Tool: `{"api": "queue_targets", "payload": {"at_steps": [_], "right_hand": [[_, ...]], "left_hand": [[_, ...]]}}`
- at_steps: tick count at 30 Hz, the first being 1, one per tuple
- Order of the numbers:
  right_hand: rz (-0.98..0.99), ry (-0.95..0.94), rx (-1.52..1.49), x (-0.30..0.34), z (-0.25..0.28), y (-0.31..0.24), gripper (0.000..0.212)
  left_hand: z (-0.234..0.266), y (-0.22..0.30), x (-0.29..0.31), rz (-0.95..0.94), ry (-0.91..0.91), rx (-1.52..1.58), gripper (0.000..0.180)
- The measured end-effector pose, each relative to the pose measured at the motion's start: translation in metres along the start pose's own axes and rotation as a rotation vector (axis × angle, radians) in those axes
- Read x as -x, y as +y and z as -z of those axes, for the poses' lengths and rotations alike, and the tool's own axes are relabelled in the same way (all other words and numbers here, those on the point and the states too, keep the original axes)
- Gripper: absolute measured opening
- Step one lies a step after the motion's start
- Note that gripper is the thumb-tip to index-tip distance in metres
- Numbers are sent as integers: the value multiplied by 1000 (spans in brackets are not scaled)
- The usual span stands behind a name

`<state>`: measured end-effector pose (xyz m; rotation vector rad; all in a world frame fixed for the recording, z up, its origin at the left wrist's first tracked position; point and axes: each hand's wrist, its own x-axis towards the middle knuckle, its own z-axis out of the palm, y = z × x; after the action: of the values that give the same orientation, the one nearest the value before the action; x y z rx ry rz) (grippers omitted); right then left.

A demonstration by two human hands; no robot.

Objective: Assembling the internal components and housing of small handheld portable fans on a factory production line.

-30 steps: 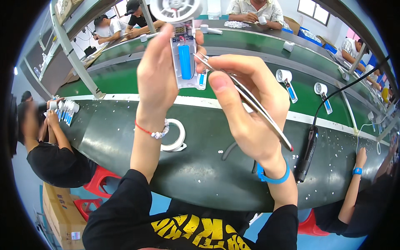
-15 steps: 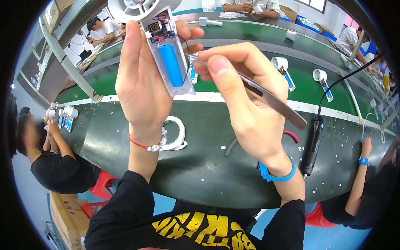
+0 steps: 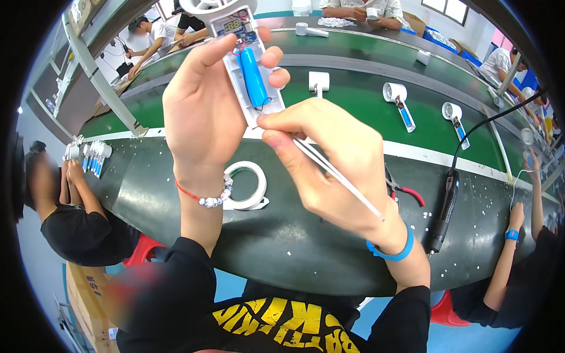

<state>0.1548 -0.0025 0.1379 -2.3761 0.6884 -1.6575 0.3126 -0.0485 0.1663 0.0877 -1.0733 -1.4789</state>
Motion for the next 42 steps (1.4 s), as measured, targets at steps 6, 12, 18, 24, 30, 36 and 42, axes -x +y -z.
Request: {"api": "queue_targets", "payload": {"at_steps": [6,12,18,24,30,36,42], "right_hand": [[-19,-87,-30,-8,15,12,10],[-87,-176,-35,-10,23,14,12],[-56,23,-2,-6,45,-10,17],[-73,234,38,-6,33,-4,22],[-64,184,51,-9,34,-10,19],[-258,250,-102,-7,33,-18,20],[-295,246,-182,-6,29,-14,21]], "left_hand": [[6,6,-2,65,5,-71,35],[11,0,-3,163,27,-161,39],[-8,-5,1,66,119,-159,49],[-25,-8,16,143,-5,-125,48],[-36,-20,23,165,37,-209,51],[-34,-28,27,203,-17,-389,53],[-34,-32,27,208,-8,-375,52]]}}
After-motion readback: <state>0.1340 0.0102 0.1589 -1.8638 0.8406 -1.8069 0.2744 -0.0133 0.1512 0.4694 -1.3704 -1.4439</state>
